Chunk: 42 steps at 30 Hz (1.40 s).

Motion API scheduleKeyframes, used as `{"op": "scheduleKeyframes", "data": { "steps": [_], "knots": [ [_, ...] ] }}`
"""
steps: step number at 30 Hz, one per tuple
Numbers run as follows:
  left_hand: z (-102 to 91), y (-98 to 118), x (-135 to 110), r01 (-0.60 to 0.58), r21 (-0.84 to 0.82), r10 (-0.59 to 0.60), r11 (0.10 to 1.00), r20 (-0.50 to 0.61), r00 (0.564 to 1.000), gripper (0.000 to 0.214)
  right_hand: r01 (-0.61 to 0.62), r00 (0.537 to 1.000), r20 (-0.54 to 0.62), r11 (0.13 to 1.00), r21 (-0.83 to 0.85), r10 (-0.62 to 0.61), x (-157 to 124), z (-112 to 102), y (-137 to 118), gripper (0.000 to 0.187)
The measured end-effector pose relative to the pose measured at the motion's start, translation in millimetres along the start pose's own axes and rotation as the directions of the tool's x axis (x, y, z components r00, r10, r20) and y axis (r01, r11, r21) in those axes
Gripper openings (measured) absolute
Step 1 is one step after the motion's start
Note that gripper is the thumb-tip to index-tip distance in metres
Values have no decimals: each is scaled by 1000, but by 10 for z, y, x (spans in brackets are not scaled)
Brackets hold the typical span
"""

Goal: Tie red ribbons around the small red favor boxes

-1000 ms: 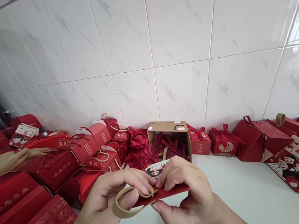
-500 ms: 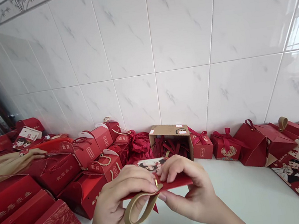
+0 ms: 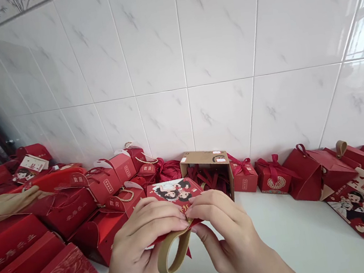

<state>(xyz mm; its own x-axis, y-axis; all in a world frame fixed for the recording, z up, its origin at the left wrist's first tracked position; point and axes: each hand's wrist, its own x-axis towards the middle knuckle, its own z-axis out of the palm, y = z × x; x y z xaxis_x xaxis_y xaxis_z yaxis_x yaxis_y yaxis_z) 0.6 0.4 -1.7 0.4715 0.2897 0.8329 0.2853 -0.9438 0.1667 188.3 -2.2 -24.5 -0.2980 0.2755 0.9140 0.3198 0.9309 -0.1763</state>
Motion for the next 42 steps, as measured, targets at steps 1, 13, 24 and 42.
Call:
{"op": "scheduleKeyframes", "data": {
  "steps": [1, 13, 24, 42],
  "knots": [
    [17, 5, -2, 18, -17, -18, 1000, -16, 1000, 34, 5, 1000, -13, 1000, 7, -5, -4, 6, 3, 31],
    [41, 53, 3, 369, -294, -357, 882, 95, 929, 25, 22, 1000, -5, 1000, 6, -22, -29, 13, 0, 35],
    [-41, 27, 16, 451, -196, -404, 871, 238, 883, 13, -31, 998, 56, 998, 57, 28, -69, 68, 28, 29],
    [-73, -71, 50, 441, -247, -388, 863, 235, 891, 10, -134, 986, -69, 970, 202, 151, -17, 169, 38, 15]
  ]
}}
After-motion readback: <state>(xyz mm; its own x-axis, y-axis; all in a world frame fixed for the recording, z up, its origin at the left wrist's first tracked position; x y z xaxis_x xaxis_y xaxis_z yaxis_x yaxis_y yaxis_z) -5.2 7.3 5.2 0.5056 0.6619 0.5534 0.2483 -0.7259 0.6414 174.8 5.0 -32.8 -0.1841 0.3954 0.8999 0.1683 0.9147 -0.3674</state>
